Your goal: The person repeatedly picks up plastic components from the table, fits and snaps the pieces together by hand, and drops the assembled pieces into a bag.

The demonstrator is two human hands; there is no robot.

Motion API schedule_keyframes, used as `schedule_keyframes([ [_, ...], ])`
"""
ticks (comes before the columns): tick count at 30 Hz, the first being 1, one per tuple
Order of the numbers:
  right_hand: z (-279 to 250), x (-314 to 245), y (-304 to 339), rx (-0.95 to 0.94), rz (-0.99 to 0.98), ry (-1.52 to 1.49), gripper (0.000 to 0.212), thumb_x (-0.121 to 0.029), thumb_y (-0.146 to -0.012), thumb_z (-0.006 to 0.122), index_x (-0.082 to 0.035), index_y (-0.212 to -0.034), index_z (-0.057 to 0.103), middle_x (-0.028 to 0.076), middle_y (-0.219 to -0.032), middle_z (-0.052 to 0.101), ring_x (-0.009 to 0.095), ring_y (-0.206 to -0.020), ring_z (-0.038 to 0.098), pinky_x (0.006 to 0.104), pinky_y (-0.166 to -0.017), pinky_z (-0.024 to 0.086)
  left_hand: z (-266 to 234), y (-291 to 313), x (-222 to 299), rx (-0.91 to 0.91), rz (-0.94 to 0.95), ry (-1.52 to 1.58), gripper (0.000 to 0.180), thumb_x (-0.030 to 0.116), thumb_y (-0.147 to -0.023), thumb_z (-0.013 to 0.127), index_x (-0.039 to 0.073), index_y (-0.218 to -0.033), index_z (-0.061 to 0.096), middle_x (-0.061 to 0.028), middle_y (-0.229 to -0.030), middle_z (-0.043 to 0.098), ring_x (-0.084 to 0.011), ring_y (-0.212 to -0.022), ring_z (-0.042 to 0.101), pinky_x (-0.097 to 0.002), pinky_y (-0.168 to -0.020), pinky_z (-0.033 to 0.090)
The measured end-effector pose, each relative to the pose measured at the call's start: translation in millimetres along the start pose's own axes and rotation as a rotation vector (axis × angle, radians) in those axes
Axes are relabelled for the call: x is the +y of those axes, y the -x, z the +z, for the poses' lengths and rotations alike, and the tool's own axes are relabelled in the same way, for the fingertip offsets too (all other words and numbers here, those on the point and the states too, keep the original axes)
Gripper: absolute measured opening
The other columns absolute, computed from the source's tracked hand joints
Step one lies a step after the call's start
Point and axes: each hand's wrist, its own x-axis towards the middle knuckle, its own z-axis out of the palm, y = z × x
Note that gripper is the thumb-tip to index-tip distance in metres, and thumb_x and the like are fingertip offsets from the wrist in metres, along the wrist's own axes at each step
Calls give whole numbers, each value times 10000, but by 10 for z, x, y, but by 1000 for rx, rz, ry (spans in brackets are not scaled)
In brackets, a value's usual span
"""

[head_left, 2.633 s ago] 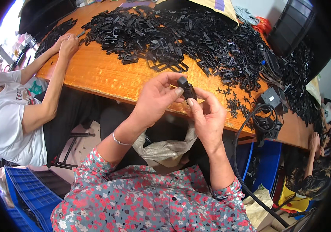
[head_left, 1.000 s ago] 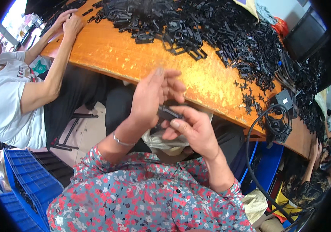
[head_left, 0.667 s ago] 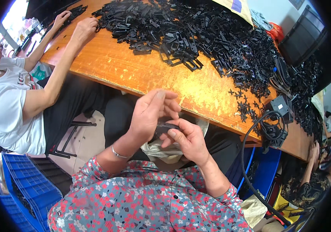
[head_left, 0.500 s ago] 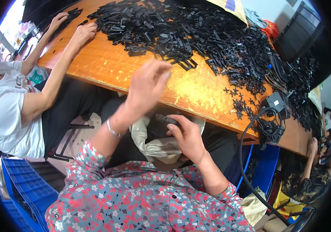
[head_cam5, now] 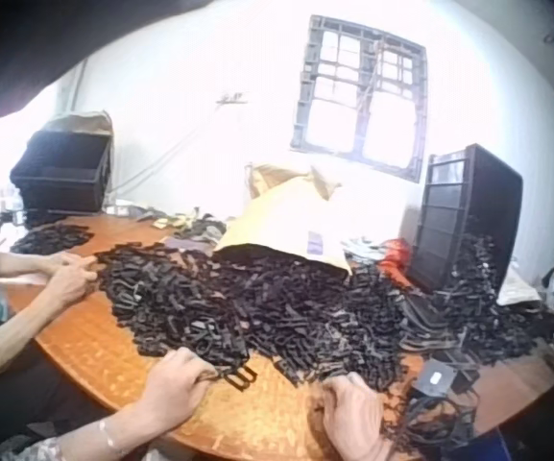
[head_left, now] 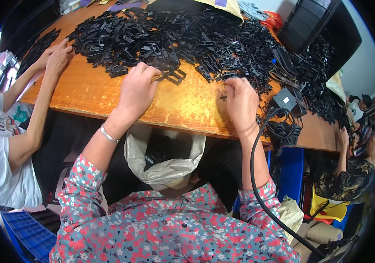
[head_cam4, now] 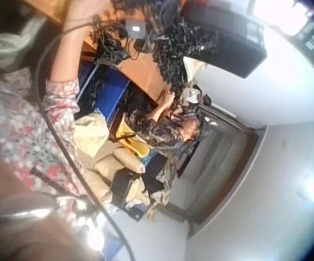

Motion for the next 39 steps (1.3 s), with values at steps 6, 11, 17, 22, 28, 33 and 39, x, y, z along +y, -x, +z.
schedule_keyframes([
  [6, 315, 225, -335, -50, -67, 181, 205, -8, -830, 638, -56, -979, 770, 163, -955, 666, 381, -807, 692, 459, -715, 554, 4, 94, 244, -154, -351, 688, 146, 42, -958, 684, 9, -1100, 695, -26, -954, 675, -110, -823, 656, -257, -739, 530],
  [11, 436, 287, -527, -170, -97, 257, 222, 6, -827, 617, -64, -958, 782, 170, -958, 680, 384, -854, 718, 465, -771, 573, 77, 18, 434, -302, -454, 907, 157, 110, -1036, 622, -8, -1109, 695, -13, -916, 681, -72, -746, 661, -228, -696, 533],
  [17, 411, 302, -649, -325, -117, 320, 147, -62, -851, 702, -98, -969, 782, 138, -954, 692, 359, -911, 703, 448, -805, 560, 134, -52, 462, -375, -486, 674, 187, 150, -1013, 657, -32, -1011, 700, -43, -841, 683, -101, -615, 653, -246, -612, 537],
  [22, 397, 295, -672, -374, -124, 329, 93, -96, -859, 705, -77, -939, 747, 144, -952, 691, 361, -924, 697, 455, -824, 555, 279, 11, 396, -262, -295, 495, 186, 143, -986, 680, -41, -994, 705, -55, -828, 669, -119, -606, 652, -278, -604, 525],
  [28, 329, 277, -618, -205, -119, 120, 81, -89, -895, 692, -54, -965, 715, 124, -901, 702, 369, -860, 694, 442, -763, 547, 75, 29, 440, -307, -215, 500, 226, 101, -933, 717, -25, -1120, 710, -55, -938, 663, -101, -733, 593, -269, -696, 503],
  [33, 370, 221, -520, -151, 17, -109, 66, -100, -912, 692, -45, -948, 690, 158, -846, 707, 342, -804, 708, 435, -726, 548, 31, 62, 434, -399, -252, 556, 363, 60, -876, 747, -19, -1224, 677, -53, -1023, 656, -91, -745, 566, -262, -720, 501],
  [39, 266, 144, -526, -294, 333, -611, 134, -132, -1009, 656, 3, -1012, 657, -12, -705, 619, 40, -462, 518, 224, -390, 345, 47, 76, 454, -375, -260, 587, 384, 50, -852, 748, -25, -1222, 674, -56, -1004, 655, -81, -716, 564, -260, -682, 499],
])
